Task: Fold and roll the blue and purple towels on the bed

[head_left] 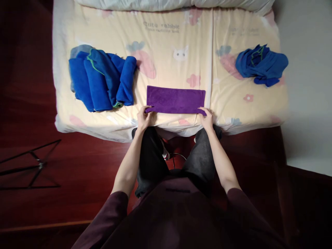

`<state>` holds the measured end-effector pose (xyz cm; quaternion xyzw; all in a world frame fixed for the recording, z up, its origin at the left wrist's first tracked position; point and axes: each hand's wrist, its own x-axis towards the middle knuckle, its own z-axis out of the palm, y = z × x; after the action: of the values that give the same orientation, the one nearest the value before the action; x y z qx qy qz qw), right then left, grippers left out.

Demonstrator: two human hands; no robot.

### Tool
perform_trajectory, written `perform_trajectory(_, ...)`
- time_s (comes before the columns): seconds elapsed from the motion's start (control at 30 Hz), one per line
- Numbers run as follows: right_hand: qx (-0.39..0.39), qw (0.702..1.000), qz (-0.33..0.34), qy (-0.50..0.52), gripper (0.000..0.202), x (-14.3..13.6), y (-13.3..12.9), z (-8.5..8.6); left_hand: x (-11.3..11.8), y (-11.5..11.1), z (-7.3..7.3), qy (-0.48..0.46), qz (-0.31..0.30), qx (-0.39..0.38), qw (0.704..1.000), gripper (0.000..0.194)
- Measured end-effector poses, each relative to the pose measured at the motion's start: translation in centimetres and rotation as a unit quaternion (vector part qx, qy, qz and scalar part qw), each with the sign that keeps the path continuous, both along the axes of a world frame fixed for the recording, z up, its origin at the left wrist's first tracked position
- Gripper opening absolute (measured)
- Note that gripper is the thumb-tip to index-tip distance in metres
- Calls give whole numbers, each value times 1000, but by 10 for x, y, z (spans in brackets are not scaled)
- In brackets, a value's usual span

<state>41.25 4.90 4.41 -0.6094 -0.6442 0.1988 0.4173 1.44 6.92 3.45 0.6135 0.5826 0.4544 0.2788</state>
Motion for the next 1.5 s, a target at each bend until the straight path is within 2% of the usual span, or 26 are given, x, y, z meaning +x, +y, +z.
perform_trajectory(0.17,-9,998,-34,55,26,1,2,-9,0,-1,1,1,51,-11,999,32)
perform_trajectory(0.5,-30,994,-73,81,53,-2,3,-11,-2,0,-3,21,67,5,998,47)
perform_trajectory(0.7,-35,993,-63,89,58,-2,2,-6,-1,0,0,35,68,-4,997,42)
perform_trajectory(1.03,-49,994,-65,70,52,-1,3,-12,3,-1,7,70,78,-27,994,37)
perform_trajectory(1.37,-89,989,-110,30,47,-3,11,-13,0,7,-7,91,81,-53,991,40)
perform_trajectory(1.5,-80,988,-127,17,44,-6,10,-8,2,2,-4,115,62,-21,991,38)
